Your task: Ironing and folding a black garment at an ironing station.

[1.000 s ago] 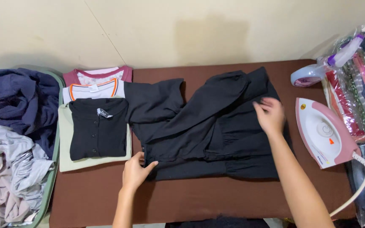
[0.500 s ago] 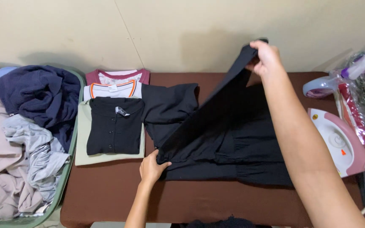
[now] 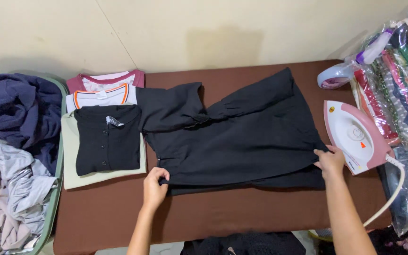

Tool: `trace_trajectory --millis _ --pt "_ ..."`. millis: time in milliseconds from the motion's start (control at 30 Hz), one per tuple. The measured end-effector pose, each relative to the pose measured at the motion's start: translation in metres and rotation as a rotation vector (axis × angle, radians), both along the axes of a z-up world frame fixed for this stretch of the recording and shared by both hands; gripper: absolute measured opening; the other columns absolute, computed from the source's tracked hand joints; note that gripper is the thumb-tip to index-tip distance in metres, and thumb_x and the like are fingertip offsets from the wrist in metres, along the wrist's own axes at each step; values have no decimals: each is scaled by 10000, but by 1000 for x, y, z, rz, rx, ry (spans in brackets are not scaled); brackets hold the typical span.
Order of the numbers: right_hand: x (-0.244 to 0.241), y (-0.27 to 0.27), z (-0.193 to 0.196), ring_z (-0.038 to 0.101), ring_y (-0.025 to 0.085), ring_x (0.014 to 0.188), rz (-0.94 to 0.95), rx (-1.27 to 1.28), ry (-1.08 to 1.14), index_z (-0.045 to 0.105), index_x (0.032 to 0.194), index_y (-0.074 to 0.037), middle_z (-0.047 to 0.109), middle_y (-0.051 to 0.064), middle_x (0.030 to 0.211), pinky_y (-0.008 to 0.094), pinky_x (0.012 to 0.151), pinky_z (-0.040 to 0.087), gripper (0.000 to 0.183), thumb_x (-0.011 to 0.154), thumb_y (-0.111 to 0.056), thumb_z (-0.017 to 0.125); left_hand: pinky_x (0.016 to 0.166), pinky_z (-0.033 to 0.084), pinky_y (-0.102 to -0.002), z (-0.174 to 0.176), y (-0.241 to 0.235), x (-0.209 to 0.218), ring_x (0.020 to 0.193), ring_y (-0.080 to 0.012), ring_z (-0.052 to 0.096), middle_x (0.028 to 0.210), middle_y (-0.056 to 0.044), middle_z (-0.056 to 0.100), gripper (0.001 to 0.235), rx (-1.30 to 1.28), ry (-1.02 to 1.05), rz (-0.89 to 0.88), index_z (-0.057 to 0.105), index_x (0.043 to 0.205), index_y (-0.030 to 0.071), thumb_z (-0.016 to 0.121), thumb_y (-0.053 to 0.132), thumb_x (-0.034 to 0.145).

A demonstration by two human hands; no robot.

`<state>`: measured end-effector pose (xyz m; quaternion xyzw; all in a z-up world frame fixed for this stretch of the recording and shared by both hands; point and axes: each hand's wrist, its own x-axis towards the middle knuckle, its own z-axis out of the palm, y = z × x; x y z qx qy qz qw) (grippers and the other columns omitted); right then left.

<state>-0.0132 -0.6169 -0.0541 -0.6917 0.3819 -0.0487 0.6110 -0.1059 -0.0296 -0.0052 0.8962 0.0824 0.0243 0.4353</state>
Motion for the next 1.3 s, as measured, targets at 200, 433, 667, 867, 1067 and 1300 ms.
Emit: trace_trajectory --millis 200,433,667,867,1067,1300 --pt "-34 -10 -29 659 253 992 23 -289 -173 402 1449 -16 621 203 1225 430 754 564 675 864 0 738 788 545 -328 -21 21 7 808 -258 695 888 -83 675 174 -78 104 27 647 824 20 666 -126 731" --pt "-37 74 38 462 462 1324 258 -1124 -185 404 1518 41 498 344 1429 585 1143 348 758 888 -167 773 908 539 -406 25 0 11 1013 -289 676 1049 -122 681 323 225 107 -51 694 924 39 600 -167 693" --pt "18 204 67 320 403 1472 902 -1236 -216 486 1498 -223 386 160 1599 656 1136 204 655 912 -486 615 1072 321 -566 69 -147 51 1359 -427 442 1489 -262 470 642 369 -333 -382 549 1386 -59 760 169 823" --pt "47 173 53 525 288 1386 751 -993 -273 676 1310 -93 634 129 1431 534 1153 371 426 979 -355 614 1169 344 -488 20 -106 51 1401 -434 415 1482 -269 462 558 190 -324 -38 474 1372 -66 707 187 933" --pt "188 90 -46 746 201 777 215 -372 -110 633 1190 82 746 195 1001 344 622 600 457 950 -258 822 1096 402 -506 35 -16 158 1251 -460 519 1329 -294 574 363 297 -433 388 521 1315 -93 565 45 982" --pt "245 71 -75 719 216 778 257 -46 207 677 1075 52 739 121 953 389 648 529 433 970 -341 823 944 507 -512 -16 65 289 1096 -470 649 1121 -295 673 333 307 115 364 571 1240 -63 591 178 1010"
